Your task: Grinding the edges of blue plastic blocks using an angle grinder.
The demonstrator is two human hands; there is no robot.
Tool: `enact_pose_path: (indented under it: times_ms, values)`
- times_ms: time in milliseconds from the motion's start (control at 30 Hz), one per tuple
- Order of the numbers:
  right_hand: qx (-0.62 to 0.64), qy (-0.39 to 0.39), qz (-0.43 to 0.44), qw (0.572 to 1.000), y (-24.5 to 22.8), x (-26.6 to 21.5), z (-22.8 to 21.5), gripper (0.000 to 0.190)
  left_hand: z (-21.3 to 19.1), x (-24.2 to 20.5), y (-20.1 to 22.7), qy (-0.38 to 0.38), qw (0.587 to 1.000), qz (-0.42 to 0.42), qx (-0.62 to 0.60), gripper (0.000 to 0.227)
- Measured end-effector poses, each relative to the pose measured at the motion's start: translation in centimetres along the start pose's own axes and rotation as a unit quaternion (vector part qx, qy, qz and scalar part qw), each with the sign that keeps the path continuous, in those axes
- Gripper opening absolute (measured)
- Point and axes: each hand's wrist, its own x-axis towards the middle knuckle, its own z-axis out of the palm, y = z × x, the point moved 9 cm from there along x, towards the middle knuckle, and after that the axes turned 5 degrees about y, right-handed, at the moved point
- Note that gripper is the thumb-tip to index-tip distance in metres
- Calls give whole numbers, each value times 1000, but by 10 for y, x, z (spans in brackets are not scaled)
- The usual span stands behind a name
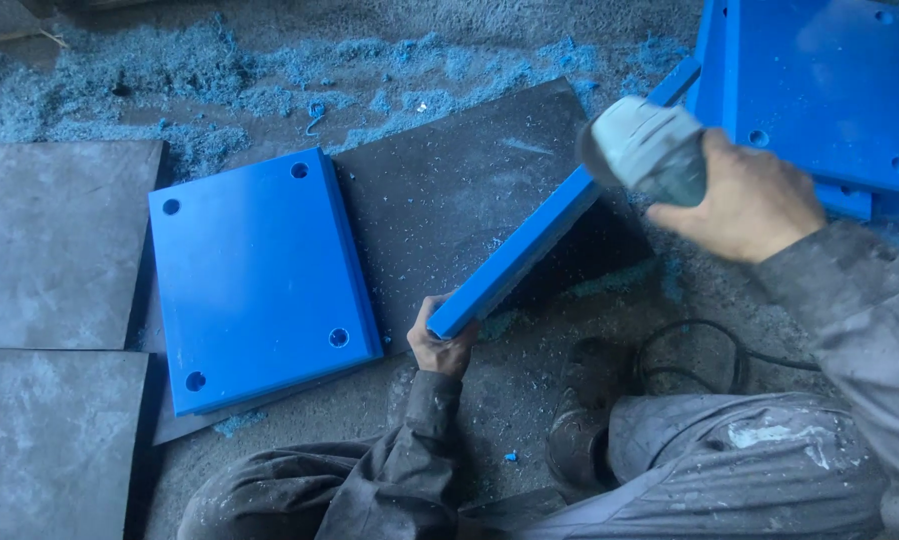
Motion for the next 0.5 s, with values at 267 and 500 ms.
enact_pose_path:
  times_ms: [267, 500]
  values:
    - [56, -114, -155, 980, -106, -67, 5, 95, -12, -5, 3, 5, 1000, -14, 18, 37]
    - [4, -25, -6, 1000, -9, 8, -6, 79, -9, 0, 1, 18, 1000, 4, 7, 37]
